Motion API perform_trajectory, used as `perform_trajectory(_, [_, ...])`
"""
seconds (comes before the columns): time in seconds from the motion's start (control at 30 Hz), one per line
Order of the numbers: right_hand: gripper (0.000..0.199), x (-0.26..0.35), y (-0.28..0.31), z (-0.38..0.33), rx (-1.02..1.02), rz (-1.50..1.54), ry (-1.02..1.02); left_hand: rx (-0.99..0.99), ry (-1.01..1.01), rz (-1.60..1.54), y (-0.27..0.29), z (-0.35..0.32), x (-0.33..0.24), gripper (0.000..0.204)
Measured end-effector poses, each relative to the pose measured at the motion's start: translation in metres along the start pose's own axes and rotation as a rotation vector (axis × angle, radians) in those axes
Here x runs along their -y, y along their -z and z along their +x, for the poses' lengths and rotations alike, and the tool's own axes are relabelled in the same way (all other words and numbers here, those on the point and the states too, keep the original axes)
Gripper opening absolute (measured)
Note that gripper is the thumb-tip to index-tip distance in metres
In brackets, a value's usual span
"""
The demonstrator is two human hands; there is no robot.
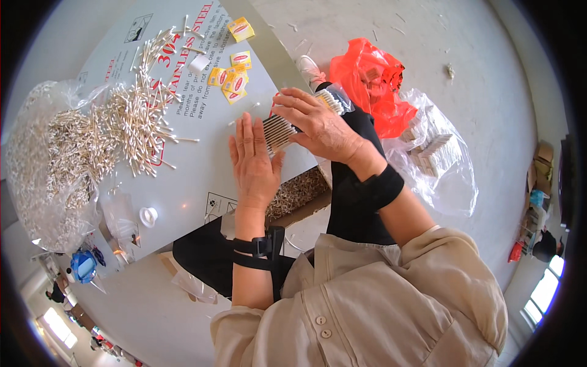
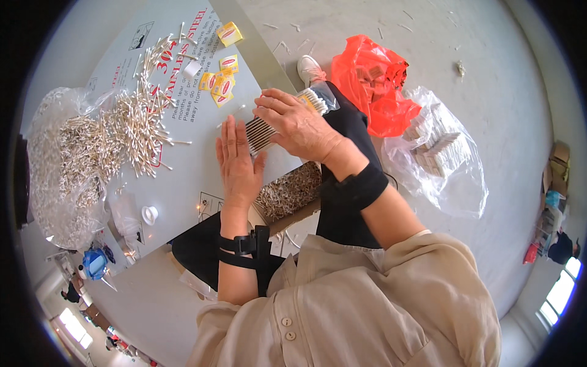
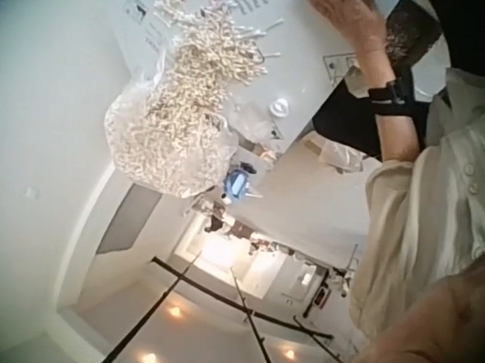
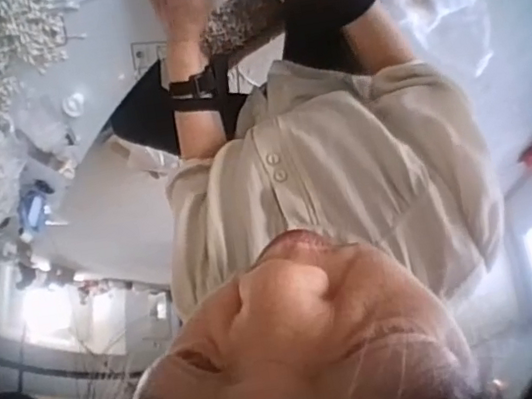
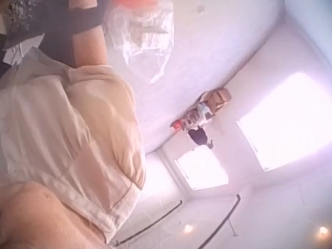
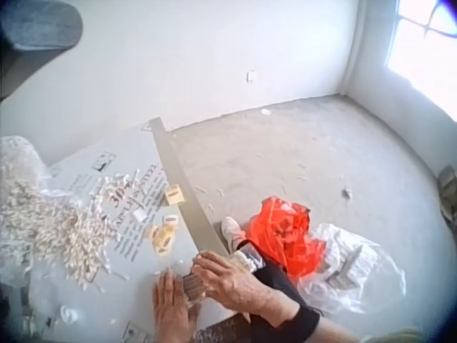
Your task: The recorder is counting, arranging, and placing cotton swabs into small plastic bags.
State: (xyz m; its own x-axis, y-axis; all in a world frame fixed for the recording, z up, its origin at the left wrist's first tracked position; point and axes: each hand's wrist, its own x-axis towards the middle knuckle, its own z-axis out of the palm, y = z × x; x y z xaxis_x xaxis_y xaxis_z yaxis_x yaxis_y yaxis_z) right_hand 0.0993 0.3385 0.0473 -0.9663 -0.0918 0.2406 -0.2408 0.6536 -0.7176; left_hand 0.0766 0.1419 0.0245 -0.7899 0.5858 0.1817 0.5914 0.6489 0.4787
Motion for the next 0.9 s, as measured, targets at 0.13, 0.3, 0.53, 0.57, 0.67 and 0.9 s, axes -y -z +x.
perform_trajectory(0.13, [0.057,-0.007,0.003,-0.006,0.126,-0.288,0.159,0.138,0.063,0.231,-0.007,-0.003,-0.011,0.069])
perform_trajectory(0.3, [0.037,-0.022,-0.007,-0.013,0.059,-0.334,0.31,0.154,0.079,0.284,-0.016,-0.004,-0.009,0.071])
perform_trajectory(0.53, [0.032,-0.022,-0.009,-0.016,-0.023,-0.312,0.34,0.151,0.072,0.24,-0.016,-0.003,-0.01,0.072])
perform_trajectory(0.57, [0.032,-0.018,-0.008,-0.018,-0.059,-0.27,0.302,0.149,0.074,0.241,-0.015,-0.003,-0.01,0.072])
perform_trajectory(0.67, [0.033,-0.012,-0.003,-0.028,-0.088,-0.24,0.19,0.167,0.071,0.263,-0.015,-0.004,-0.01,0.075])
perform_trajectory(0.9, [0.033,-0.006,-0.008,-0.035,-0.041,-0.44,0.274,0.165,0.072,0.25,-0.015,-0.002,-0.01,0.078])
